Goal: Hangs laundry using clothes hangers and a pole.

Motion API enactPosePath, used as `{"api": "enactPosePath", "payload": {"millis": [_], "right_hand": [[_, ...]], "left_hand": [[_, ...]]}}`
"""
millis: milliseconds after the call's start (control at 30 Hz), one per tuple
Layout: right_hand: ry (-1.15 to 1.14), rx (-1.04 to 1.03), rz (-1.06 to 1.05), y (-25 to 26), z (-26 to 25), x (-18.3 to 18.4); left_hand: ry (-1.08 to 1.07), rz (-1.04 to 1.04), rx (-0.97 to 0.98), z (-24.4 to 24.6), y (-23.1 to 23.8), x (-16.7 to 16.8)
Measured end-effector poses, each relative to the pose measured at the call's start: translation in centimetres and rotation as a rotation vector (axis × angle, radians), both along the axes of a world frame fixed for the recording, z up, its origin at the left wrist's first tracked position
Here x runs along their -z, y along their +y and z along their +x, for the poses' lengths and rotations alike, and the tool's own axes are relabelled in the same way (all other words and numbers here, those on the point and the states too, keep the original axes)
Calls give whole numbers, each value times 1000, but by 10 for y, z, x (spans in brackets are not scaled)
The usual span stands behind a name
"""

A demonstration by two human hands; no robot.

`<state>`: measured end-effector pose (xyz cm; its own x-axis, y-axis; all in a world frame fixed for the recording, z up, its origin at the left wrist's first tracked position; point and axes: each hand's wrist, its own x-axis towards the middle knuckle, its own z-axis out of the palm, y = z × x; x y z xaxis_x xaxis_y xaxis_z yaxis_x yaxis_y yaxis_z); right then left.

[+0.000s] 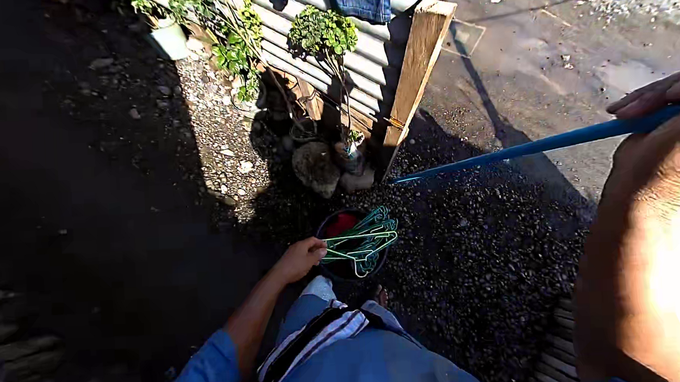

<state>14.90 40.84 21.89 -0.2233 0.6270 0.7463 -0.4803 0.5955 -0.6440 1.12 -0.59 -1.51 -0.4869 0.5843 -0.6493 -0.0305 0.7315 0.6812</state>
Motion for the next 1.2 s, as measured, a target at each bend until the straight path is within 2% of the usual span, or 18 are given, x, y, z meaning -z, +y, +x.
{"api": "enactPosePath", "payload": {"millis": [200,400,533,633,833,967,1100,1200], "right_hand": [[-176,-281,-96,-42,-101,78],[-522,-228,-207,-62,-199,183],[-527,-225,-265,-58,-269,253],[-549,-172,-305,-56,-317,257],[-923,-18,-435,-36,-380,235],[-891,-8,-547,-21,-394,245],[-939,1,-400,4,-403,261],[-1019,-32,-201,11,-402,260]], "left_hand": [[-150,-100,-112,-7,-57,46],[-214,-227,-84,-72,-98,80],[-116,-248,67,-130,-110,92],[-34,-247,124,-171,-116,96],[4,-240,125,-218,-119,109],[-48,-265,183,-222,-107,129],[-56,-264,239,-217,-83,155],[-84,-305,275,-206,-53,153]]}}
